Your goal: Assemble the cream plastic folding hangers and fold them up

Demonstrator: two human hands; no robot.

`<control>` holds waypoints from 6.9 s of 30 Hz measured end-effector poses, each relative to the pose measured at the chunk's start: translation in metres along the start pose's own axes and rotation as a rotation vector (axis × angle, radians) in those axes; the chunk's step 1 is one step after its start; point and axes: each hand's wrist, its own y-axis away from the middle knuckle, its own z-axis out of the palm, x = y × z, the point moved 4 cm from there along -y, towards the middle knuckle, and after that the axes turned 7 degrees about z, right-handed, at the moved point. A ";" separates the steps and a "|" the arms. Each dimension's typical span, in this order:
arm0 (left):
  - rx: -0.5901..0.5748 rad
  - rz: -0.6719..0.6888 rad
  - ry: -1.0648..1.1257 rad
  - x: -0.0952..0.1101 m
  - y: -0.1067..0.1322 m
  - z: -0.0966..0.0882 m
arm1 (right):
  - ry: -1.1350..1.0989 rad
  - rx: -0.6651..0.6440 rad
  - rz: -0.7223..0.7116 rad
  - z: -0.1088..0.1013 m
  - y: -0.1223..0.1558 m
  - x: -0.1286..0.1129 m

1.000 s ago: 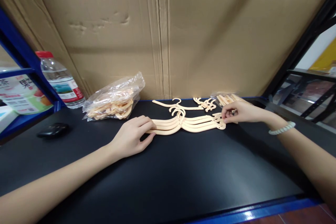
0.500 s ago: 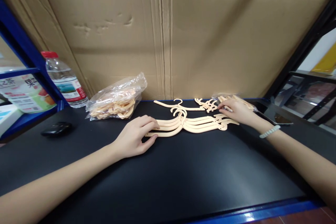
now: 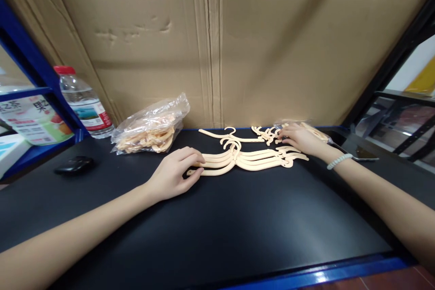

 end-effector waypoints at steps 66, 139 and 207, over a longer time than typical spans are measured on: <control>0.155 -0.159 0.090 0.019 -0.009 0.015 | -1.357 -0.118 0.573 -0.034 0.017 -0.089; 0.207 -0.274 0.142 0.015 -0.009 0.013 | -1.566 -0.359 0.597 -0.021 0.021 -0.087; 0.112 -0.103 -0.082 0.027 -0.015 -0.009 | -0.848 -0.208 0.376 -0.062 0.022 -0.041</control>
